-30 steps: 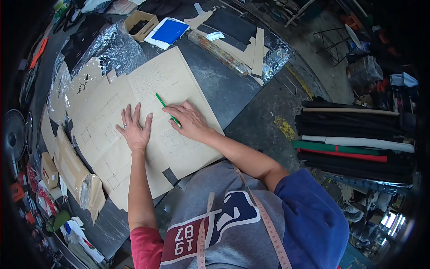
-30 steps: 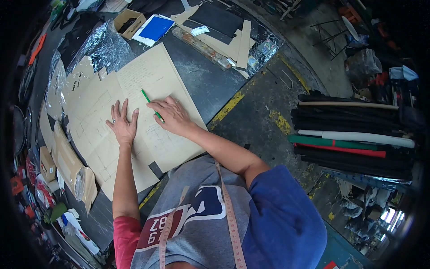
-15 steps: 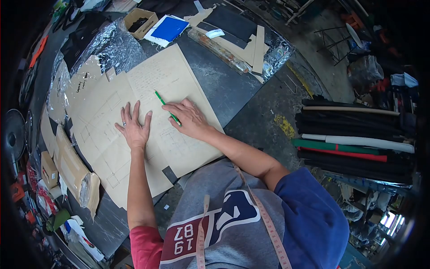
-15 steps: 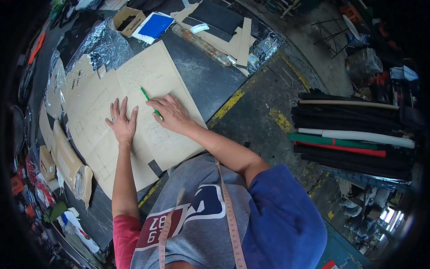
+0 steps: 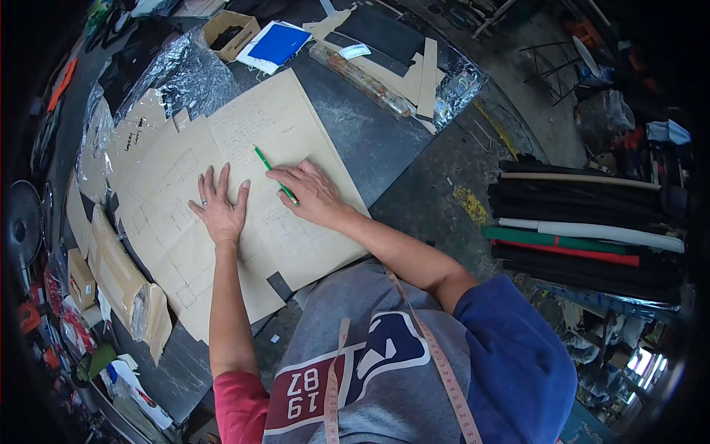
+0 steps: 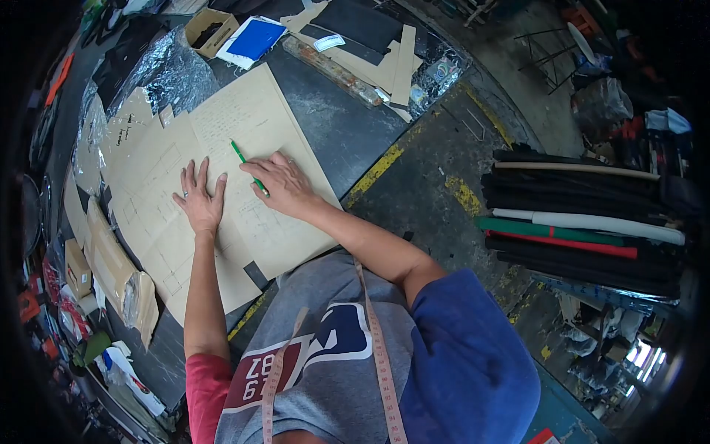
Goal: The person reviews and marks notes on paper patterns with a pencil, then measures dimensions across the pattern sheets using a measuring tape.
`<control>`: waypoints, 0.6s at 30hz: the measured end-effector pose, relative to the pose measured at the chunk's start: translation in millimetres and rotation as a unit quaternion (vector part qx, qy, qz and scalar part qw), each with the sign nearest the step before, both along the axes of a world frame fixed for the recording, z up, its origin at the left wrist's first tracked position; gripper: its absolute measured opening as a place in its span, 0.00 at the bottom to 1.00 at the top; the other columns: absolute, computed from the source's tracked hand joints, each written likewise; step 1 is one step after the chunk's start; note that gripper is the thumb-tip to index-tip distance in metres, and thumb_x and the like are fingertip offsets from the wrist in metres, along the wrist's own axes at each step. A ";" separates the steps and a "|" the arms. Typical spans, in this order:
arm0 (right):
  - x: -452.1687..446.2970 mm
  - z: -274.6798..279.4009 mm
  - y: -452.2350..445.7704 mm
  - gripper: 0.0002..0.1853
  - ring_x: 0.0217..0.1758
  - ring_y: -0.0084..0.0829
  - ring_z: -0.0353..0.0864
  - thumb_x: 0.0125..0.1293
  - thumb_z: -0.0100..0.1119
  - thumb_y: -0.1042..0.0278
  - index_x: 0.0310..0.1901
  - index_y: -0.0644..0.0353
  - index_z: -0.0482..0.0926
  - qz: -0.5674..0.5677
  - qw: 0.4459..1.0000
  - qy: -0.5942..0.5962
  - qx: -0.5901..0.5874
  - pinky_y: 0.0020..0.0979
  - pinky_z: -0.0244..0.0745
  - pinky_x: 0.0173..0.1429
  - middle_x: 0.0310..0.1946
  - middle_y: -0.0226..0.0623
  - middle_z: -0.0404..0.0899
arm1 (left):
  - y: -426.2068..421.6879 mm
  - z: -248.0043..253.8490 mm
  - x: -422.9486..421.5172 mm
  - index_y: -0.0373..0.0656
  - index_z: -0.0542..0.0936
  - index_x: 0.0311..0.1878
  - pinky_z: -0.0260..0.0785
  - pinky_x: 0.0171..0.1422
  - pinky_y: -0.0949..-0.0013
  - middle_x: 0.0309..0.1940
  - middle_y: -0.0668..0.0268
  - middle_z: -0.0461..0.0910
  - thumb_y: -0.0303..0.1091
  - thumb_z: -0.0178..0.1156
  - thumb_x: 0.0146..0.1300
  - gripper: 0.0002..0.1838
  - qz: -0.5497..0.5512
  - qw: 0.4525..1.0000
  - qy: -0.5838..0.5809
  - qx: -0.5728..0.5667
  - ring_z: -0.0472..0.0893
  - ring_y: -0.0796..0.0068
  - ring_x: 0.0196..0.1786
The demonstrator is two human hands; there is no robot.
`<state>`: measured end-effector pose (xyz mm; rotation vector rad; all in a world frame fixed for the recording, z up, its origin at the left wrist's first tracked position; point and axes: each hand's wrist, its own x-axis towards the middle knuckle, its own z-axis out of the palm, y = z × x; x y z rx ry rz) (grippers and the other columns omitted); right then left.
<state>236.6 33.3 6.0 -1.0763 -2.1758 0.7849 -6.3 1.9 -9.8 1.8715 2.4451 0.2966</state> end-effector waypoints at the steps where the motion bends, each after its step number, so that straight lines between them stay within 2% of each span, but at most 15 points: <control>1: 0.1 0.4 0.0 0.25 0.60 0.38 0.76 0.71 0.65 0.67 0.70 0.51 0.78 0.002 1.000 0.001 -0.005 0.41 0.74 0.67 0.65 0.31 0.82 | -0.1 0.0 0.0 0.71 0.71 0.80 0.36 0.83 0.17 0.85 0.67 0.60 0.68 0.61 0.70 0.37 0.000 1.000 0.000 0.000 0.53 0.57 0.89; 3: 0.0 0.0 0.2 0.25 0.61 0.39 0.76 0.71 0.65 0.67 0.69 0.51 0.78 0.004 1.000 0.001 -0.010 0.42 0.74 0.67 0.65 0.31 0.82 | -0.3 0.1 -0.1 0.70 0.71 0.80 0.36 0.83 0.17 0.85 0.67 0.60 0.68 0.61 0.70 0.37 0.000 1.000 0.000 0.001 0.53 0.57 0.89; 7: 1.5 -1.9 0.5 0.25 0.57 0.40 0.77 0.70 0.66 0.67 0.68 0.52 0.80 -0.001 1.000 0.012 0.007 0.41 0.74 0.66 0.65 0.33 0.83 | 2.0 -2.4 2.7 0.69 0.71 0.80 0.36 0.83 0.17 0.85 0.65 0.61 0.69 0.60 0.70 0.37 -0.010 1.000 0.001 0.009 0.54 0.56 0.88; 12: -3.0 -10.1 4.6 0.24 0.57 0.43 0.80 0.68 0.67 0.71 0.66 0.54 0.81 -0.004 0.997 0.047 0.065 0.42 0.73 0.67 0.63 0.40 0.84 | -0.6 -8.1 -1.1 0.67 0.74 0.78 0.35 0.82 0.16 0.83 0.61 0.64 0.69 0.60 0.70 0.37 -0.002 1.000 0.008 0.022 0.56 0.55 0.88; 18: -4.2 2.5 4.6 0.26 0.59 0.41 0.79 0.68 0.68 0.71 0.68 0.54 0.80 0.019 0.999 0.010 0.027 0.39 0.73 0.68 0.64 0.37 0.84 | -1.4 5.5 3.5 0.69 0.75 0.77 0.34 0.82 0.15 0.83 0.62 0.64 0.72 0.60 0.68 0.38 0.007 1.000 -0.013 0.024 0.55 0.55 0.88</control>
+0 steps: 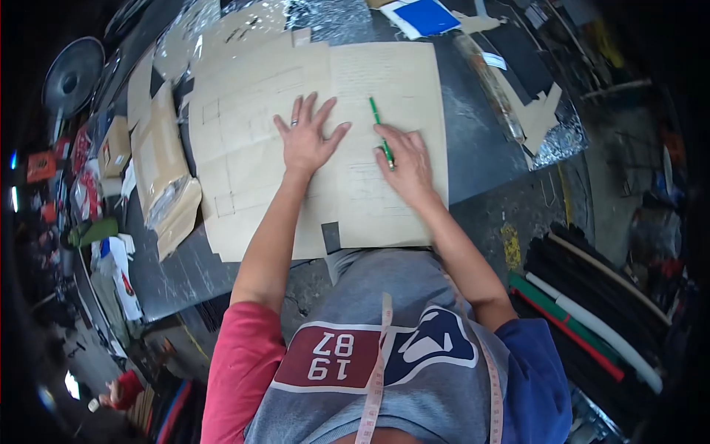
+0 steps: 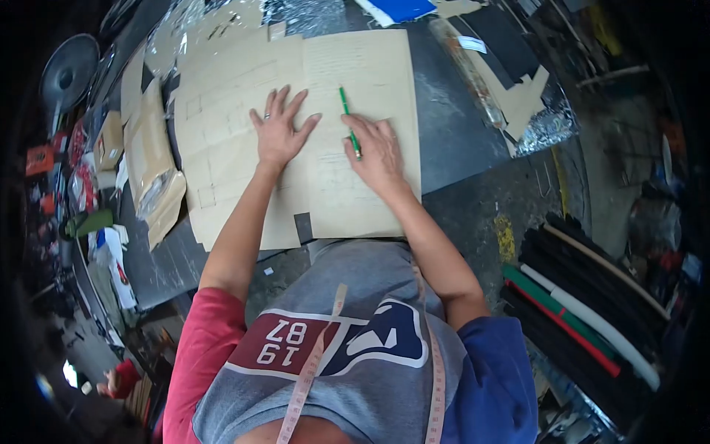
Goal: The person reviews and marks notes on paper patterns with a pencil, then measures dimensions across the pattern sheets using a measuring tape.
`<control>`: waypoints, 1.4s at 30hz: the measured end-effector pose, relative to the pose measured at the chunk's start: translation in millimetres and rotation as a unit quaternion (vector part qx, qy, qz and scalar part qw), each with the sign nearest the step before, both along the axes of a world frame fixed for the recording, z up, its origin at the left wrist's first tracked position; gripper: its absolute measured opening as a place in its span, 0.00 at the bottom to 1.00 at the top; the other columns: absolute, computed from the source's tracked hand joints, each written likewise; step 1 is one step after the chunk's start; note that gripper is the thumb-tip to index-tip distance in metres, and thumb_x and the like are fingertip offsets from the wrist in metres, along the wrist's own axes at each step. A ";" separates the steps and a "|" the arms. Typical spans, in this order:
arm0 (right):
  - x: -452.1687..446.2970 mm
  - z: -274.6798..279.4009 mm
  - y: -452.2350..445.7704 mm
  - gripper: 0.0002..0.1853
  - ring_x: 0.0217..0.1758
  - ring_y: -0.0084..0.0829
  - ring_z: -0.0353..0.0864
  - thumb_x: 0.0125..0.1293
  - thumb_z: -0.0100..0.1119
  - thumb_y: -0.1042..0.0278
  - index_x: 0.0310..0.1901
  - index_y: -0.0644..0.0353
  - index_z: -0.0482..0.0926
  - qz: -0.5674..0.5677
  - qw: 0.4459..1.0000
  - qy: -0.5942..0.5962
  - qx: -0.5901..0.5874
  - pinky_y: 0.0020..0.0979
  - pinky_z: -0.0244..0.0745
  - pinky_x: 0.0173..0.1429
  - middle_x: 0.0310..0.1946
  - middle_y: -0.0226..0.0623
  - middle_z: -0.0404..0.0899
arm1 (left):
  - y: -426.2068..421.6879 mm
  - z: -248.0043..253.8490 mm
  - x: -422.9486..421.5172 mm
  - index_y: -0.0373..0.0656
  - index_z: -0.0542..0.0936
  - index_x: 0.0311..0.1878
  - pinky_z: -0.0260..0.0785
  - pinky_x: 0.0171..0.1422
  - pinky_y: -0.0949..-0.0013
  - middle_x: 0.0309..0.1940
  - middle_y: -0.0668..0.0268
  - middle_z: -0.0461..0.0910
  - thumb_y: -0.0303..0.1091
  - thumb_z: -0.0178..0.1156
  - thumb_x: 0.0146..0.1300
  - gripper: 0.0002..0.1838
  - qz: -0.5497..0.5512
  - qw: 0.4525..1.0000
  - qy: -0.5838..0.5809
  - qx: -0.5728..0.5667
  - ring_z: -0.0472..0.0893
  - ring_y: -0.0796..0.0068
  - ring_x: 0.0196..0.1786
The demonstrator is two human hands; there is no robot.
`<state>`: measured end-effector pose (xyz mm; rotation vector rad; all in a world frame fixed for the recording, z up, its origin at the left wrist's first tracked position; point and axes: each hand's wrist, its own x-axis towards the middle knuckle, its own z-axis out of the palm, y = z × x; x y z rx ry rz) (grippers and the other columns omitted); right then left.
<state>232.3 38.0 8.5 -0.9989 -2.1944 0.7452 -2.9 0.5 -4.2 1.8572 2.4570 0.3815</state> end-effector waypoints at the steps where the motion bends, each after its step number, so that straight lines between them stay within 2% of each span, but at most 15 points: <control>1: 0.8 0.5 -0.1 0.26 0.59 0.41 0.79 0.68 0.68 0.70 0.68 0.54 0.80 0.000 1.000 -0.004 -0.003 0.39 0.73 0.68 0.64 0.37 0.84 | -0.2 0.1 0.7 0.69 0.75 0.77 0.34 0.82 0.15 0.83 0.62 0.64 0.72 0.59 0.68 0.38 -0.005 1.000 -0.009 0.000 0.55 0.55 0.88; 11: 0.0 0.1 -0.3 0.26 0.55 0.40 0.77 0.70 0.67 0.68 0.69 0.52 0.79 -0.004 1.000 -0.018 0.001 0.38 0.72 0.68 0.66 0.32 0.83 | -0.7 -1.0 1.1 0.71 0.74 0.77 0.32 0.82 0.14 0.83 0.63 0.63 0.74 0.58 0.68 0.38 0.003 1.000 -0.011 0.003 0.54 0.55 0.88; 24: -7.7 -1.7 3.5 0.27 0.57 0.41 0.77 0.69 0.67 0.68 0.69 0.52 0.79 -0.003 1.000 0.000 -0.005 0.39 0.72 0.69 0.66 0.33 0.83 | -0.9 -3.5 1.3 0.72 0.74 0.77 0.34 0.81 0.13 0.83 0.64 0.63 0.74 0.58 0.68 0.38 0.000 1.000 -0.009 0.002 0.54 0.56 0.88; 27: -19.0 -2.5 6.6 0.27 0.60 0.43 0.78 0.68 0.70 0.66 0.69 0.52 0.80 0.019 0.999 0.030 -0.007 0.40 0.71 0.70 0.67 0.37 0.83 | 1.1 -2.3 0.1 0.72 0.74 0.77 0.34 0.81 0.13 0.83 0.64 0.63 0.74 0.58 0.68 0.38 -0.002 1.000 -0.004 0.003 0.54 0.56 0.88; 32: -20.7 -1.7 4.0 0.29 0.62 0.43 0.78 0.66 0.72 0.62 0.69 0.52 0.80 0.026 0.999 0.001 -0.023 0.41 0.70 0.71 0.67 0.36 0.82 | -0.1 -4.8 -1.1 0.72 0.74 0.78 0.34 0.81 0.13 0.83 0.64 0.63 0.75 0.58 0.68 0.38 -0.003 1.000 -0.002 -0.001 0.54 0.56 0.88; 42: -20.4 -1.6 4.9 0.30 0.57 0.41 0.78 0.65 0.72 0.55 0.69 0.48 0.80 0.028 0.999 -0.028 -0.016 0.43 0.71 0.68 0.67 0.30 0.83 | 0.4 -3.9 -0.6 0.72 0.73 0.78 0.33 0.81 0.14 0.84 0.65 0.62 0.76 0.56 0.68 0.39 -0.001 1.000 -0.005 0.000 0.53 0.57 0.89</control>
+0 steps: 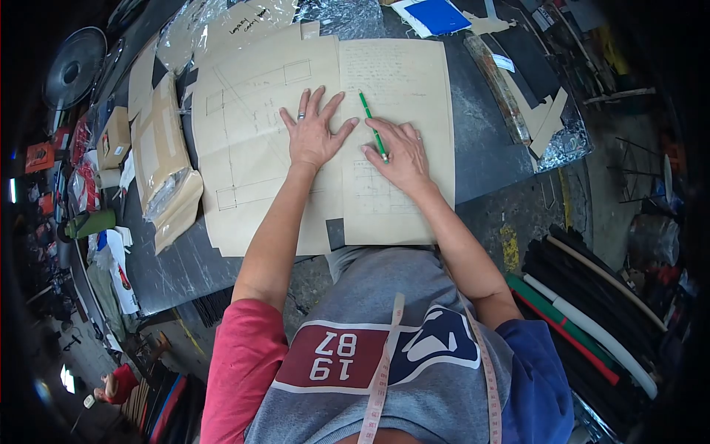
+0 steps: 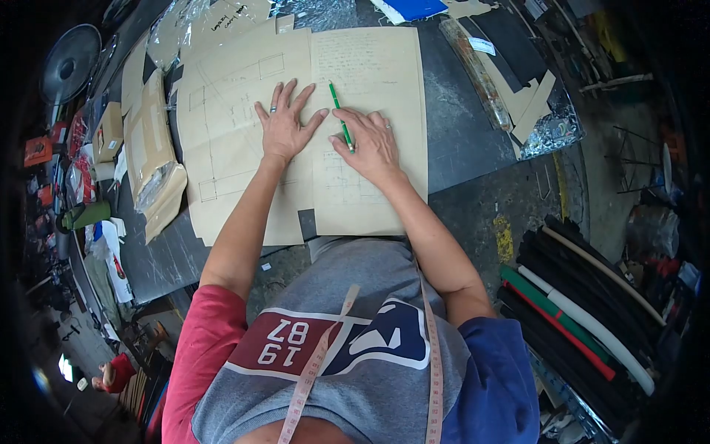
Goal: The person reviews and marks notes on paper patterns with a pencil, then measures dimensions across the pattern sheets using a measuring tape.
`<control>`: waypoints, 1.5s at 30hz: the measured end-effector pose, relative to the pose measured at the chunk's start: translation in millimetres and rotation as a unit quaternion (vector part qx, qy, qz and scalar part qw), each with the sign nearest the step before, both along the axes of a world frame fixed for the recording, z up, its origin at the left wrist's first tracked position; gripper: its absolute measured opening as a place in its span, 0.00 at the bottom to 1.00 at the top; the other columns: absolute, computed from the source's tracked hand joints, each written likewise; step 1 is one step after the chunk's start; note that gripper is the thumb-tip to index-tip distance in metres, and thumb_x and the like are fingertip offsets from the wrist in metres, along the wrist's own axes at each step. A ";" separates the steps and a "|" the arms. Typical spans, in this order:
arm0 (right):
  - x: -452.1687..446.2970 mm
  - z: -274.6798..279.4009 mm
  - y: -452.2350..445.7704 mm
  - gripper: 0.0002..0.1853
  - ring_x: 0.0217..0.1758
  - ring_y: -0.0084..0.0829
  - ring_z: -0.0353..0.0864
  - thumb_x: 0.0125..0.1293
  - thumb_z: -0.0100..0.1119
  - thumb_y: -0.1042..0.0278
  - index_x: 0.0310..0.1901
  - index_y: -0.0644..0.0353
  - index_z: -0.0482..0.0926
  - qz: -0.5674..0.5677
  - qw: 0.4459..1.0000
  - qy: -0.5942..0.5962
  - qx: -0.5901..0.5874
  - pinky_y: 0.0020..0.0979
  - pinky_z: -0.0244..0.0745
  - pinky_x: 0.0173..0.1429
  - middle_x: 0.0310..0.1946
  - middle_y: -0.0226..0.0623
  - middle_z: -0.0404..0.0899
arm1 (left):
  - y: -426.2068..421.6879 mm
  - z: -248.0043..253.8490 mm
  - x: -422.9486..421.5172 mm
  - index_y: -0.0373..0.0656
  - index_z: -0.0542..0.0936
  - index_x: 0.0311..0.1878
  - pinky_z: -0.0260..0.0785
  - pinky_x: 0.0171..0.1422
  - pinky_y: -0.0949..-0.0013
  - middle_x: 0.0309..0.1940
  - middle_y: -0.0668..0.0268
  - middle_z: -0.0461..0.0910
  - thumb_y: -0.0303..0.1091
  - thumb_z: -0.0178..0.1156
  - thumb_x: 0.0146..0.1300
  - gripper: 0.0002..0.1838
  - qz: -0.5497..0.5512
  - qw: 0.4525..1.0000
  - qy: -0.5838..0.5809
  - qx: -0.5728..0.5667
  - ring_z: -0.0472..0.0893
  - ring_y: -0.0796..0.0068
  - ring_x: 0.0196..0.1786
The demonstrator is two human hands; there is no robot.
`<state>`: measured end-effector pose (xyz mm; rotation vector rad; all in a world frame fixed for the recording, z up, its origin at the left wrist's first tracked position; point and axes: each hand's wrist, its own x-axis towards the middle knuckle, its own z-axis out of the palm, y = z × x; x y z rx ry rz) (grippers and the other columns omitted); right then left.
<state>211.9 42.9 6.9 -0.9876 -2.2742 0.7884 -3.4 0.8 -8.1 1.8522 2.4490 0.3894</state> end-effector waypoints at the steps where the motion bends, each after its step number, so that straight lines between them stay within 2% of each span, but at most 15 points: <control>1: -0.2 -0.2 -0.8 0.30 0.56 0.40 0.78 0.65 0.72 0.54 0.68 0.47 0.80 0.000 1.000 -0.002 0.002 0.44 0.72 0.67 0.67 0.28 0.83 | -0.7 -0.1 -0.1 0.72 0.73 0.79 0.33 0.81 0.13 0.84 0.64 0.62 0.76 0.56 0.68 0.39 0.000 1.000 0.000 -0.003 0.53 0.57 0.89; 10: -2.0 -1.0 -0.5 0.31 0.58 0.41 0.79 0.66 0.72 0.56 0.70 0.49 0.79 -0.014 1.000 -0.017 0.005 0.41 0.70 0.69 0.67 0.32 0.83 | 0.4 -1.5 1.0 0.74 0.71 0.79 0.32 0.79 0.11 0.85 0.63 0.59 0.76 0.55 0.69 0.39 -0.002 0.999 0.037 0.000 0.51 0.54 0.89; 17: -1.7 -7.9 0.4 0.29 0.66 0.44 0.78 0.67 0.71 0.62 0.70 0.52 0.79 -0.024 0.999 0.027 0.006 0.43 0.69 0.73 0.67 0.39 0.82 | 1.4 -1.9 0.5 0.75 0.72 0.79 0.33 0.78 0.10 0.85 0.62 0.60 0.76 0.55 0.68 0.38 0.000 1.000 0.026 -0.013 0.52 0.54 0.89; 21: -1.7 -6.9 0.0 0.28 0.66 0.44 0.79 0.67 0.71 0.65 0.69 0.54 0.79 -0.026 0.999 0.035 0.007 0.44 0.70 0.72 0.65 0.40 0.82 | 1.5 -1.9 0.0 0.75 0.72 0.79 0.34 0.78 0.10 0.84 0.63 0.60 0.76 0.55 0.68 0.38 0.002 1.000 0.029 -0.009 0.52 0.54 0.88; 26: -0.6 -8.9 -0.2 0.25 0.65 0.45 0.78 0.70 0.68 0.63 0.67 0.57 0.78 -0.029 0.998 0.050 0.019 0.46 0.70 0.71 0.64 0.41 0.82 | 0.6 -1.2 0.4 0.75 0.73 0.78 0.34 0.79 0.11 0.84 0.63 0.61 0.76 0.56 0.68 0.38 0.003 1.000 0.026 -0.008 0.53 0.54 0.88; 32: -3.5 -7.1 -1.9 0.24 0.66 0.49 0.79 0.68 0.69 0.67 0.65 0.58 0.80 -0.034 0.996 0.076 0.013 0.46 0.72 0.72 0.63 0.45 0.82 | -1.2 2.3 0.0 0.74 0.72 0.79 0.33 0.79 0.11 0.84 0.62 0.61 0.75 0.57 0.68 0.39 -0.005 1.000 0.016 -0.005 0.53 0.53 0.88; 41: -1.6 -12.7 -2.6 0.21 0.66 0.50 0.80 0.69 0.67 0.70 0.64 0.59 0.80 -0.071 0.994 0.085 0.017 0.47 0.73 0.71 0.60 0.47 0.82 | 0.1 0.6 1.0 0.70 0.71 0.80 0.33 0.83 0.17 0.85 0.61 0.60 0.68 0.60 0.70 0.37 -0.003 1.000 0.013 -0.021 0.52 0.51 0.89; 45: -10.9 -6.2 2.2 0.20 0.65 0.50 0.81 0.71 0.64 0.73 0.64 0.60 0.80 -0.061 0.981 0.181 -0.045 0.47 0.76 0.69 0.60 0.47 0.83 | 0.3 -4.4 -5.6 0.70 0.70 0.81 0.33 0.83 0.17 0.86 0.62 0.58 0.68 0.59 0.71 0.37 -0.025 1.000 -0.001 -0.012 0.51 0.52 0.89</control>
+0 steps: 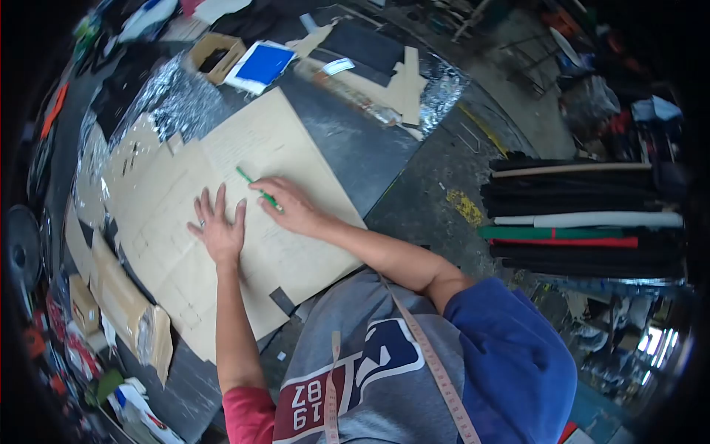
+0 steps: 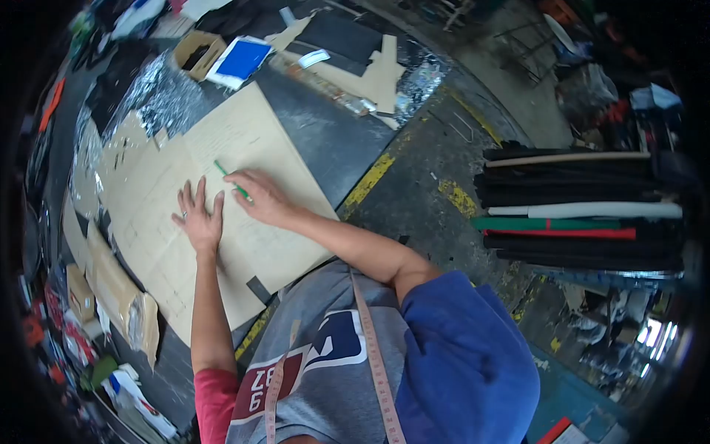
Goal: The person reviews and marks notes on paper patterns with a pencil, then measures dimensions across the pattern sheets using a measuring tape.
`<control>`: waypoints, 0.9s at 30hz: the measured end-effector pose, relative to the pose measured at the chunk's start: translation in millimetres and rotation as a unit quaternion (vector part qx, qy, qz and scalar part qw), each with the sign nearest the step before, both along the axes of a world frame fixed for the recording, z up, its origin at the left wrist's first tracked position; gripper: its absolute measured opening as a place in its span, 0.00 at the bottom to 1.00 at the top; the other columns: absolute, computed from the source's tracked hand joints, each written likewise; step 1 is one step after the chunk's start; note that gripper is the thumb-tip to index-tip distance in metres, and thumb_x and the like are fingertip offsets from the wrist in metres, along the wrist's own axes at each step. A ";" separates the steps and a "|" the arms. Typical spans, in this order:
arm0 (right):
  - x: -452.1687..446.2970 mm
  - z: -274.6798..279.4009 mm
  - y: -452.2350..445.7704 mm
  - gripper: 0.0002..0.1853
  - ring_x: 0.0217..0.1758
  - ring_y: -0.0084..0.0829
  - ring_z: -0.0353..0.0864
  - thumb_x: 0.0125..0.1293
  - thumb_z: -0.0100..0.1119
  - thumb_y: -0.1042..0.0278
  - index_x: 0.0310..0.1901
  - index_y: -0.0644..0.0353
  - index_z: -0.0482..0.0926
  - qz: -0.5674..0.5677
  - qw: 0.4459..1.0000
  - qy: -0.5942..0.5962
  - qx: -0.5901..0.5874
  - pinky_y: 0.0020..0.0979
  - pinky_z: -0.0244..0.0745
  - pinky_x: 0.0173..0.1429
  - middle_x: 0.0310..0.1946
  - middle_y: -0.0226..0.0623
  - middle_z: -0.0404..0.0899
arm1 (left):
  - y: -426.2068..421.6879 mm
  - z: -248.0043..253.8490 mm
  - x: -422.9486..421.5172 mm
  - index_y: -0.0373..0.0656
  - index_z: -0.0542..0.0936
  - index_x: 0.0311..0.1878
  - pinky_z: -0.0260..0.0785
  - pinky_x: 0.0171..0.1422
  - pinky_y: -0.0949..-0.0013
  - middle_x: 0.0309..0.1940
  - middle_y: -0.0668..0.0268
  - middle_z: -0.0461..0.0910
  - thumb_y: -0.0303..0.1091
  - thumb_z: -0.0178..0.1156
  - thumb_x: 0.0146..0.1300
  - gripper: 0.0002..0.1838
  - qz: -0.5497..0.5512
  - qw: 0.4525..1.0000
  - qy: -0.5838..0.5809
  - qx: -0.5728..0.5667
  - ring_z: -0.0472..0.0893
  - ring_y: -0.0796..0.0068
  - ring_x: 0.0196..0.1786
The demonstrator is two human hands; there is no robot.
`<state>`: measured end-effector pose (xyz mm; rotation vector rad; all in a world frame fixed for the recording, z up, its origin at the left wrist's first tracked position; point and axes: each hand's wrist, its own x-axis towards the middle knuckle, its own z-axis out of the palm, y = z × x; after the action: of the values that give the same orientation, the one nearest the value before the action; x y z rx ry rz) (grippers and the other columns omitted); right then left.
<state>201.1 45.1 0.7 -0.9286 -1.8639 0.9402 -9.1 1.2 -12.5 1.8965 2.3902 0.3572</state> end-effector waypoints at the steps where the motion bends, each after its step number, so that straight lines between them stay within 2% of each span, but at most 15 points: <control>1: -4.0 10.5 0.7 0.19 0.64 0.49 0.83 0.72 0.63 0.75 0.64 0.60 0.80 0.013 0.998 0.053 -0.033 0.46 0.77 0.68 0.59 0.47 0.83 | -0.8 -6.5 -6.1 0.70 0.70 0.81 0.33 0.83 0.17 0.86 0.62 0.58 0.67 0.59 0.72 0.37 -0.007 1.000 0.011 -0.002 0.51 0.52 0.89; 3: -12.6 67.9 -2.9 0.18 0.65 0.47 0.85 0.73 0.60 0.77 0.64 0.61 0.79 0.088 0.984 0.144 -0.066 0.44 0.79 0.67 0.58 0.48 0.84 | -2.4 -15.2 -13.1 0.69 0.70 0.81 0.35 0.82 0.18 0.87 0.62 0.56 0.66 0.59 0.73 0.36 -0.017 0.999 0.037 -0.013 0.51 0.53 0.89; 4: -13.0 111.3 -4.8 0.19 0.62 0.41 0.88 0.74 0.59 0.78 0.65 0.62 0.78 0.141 0.974 0.175 -0.038 0.41 0.80 0.67 0.58 0.47 0.85 | -1.9 -11.0 -10.4 0.69 0.70 0.81 0.35 0.82 0.18 0.87 0.62 0.56 0.66 0.59 0.73 0.36 -0.025 0.999 0.039 -0.013 0.51 0.53 0.89; 5: -7.6 157.4 -17.4 0.15 0.53 0.35 0.91 0.75 0.60 0.75 0.61 0.60 0.81 0.204 0.943 0.237 -0.117 0.39 0.82 0.63 0.52 0.44 0.88 | -1.8 -6.6 -8.3 0.69 0.70 0.81 0.35 0.82 0.18 0.87 0.62 0.56 0.66 0.59 0.73 0.36 -0.017 0.999 0.026 -0.017 0.51 0.54 0.89; 6: -6.2 200.9 -31.1 0.13 0.50 0.31 0.92 0.76 0.60 0.76 0.59 0.60 0.82 0.254 0.904 0.325 -0.114 0.38 0.84 0.60 0.49 0.43 0.89 | -0.5 -2.2 -5.6 0.69 0.69 0.82 0.35 0.83 0.18 0.87 0.62 0.56 0.66 0.58 0.74 0.36 -0.009 1.000 0.012 -0.020 0.51 0.54 0.89; 8: -1.3 268.0 -54.3 0.11 0.42 0.27 0.93 0.77 0.60 0.72 0.56 0.62 0.83 0.400 0.761 0.505 -0.077 0.30 0.85 0.50 0.43 0.41 0.90 | 0.5 1.1 -1.2 0.69 0.69 0.82 0.35 0.83 0.19 0.87 0.62 0.55 0.66 0.58 0.74 0.36 -0.007 1.000 -0.001 -0.024 0.50 0.55 0.89; 9: -10.4 292.6 -61.1 0.11 0.34 0.24 0.88 0.75 0.64 0.67 0.52 0.63 0.83 0.364 0.738 0.566 0.050 0.27 0.83 0.44 0.41 0.37 0.89 | 1.0 0.7 -0.4 0.70 0.68 0.82 0.34 0.83 0.19 0.87 0.63 0.55 0.67 0.57 0.74 0.37 0.003 1.000 0.007 -0.029 0.50 0.55 0.90; 11: 2.8 319.3 -71.2 0.20 0.63 0.23 0.84 0.83 0.58 0.62 0.69 0.62 0.79 0.605 0.548 0.571 -0.083 0.28 0.86 0.58 0.66 0.45 0.82 | 2.9 1.1 1.5 0.71 0.67 0.83 0.33 0.85 0.20 0.87 0.65 0.55 0.69 0.57 0.73 0.38 0.024 0.999 0.023 -0.039 0.48 0.55 0.90; 27: 3.5 316.2 -75.2 0.18 0.59 0.24 0.84 0.83 0.57 0.62 0.66 0.63 0.80 0.598 0.529 0.593 -0.104 0.28 0.84 0.57 0.61 0.44 0.82 | 3.2 -5.9 -2.7 0.75 0.68 0.82 0.32 0.85 0.20 0.87 0.65 0.56 0.68 0.58 0.72 0.37 0.023 0.999 0.017 -0.023 0.49 0.56 0.90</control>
<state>204.6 -30.0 317.0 1.0805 -0.8320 1.8817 -11.8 4.4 -18.4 1.8465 2.4446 0.2724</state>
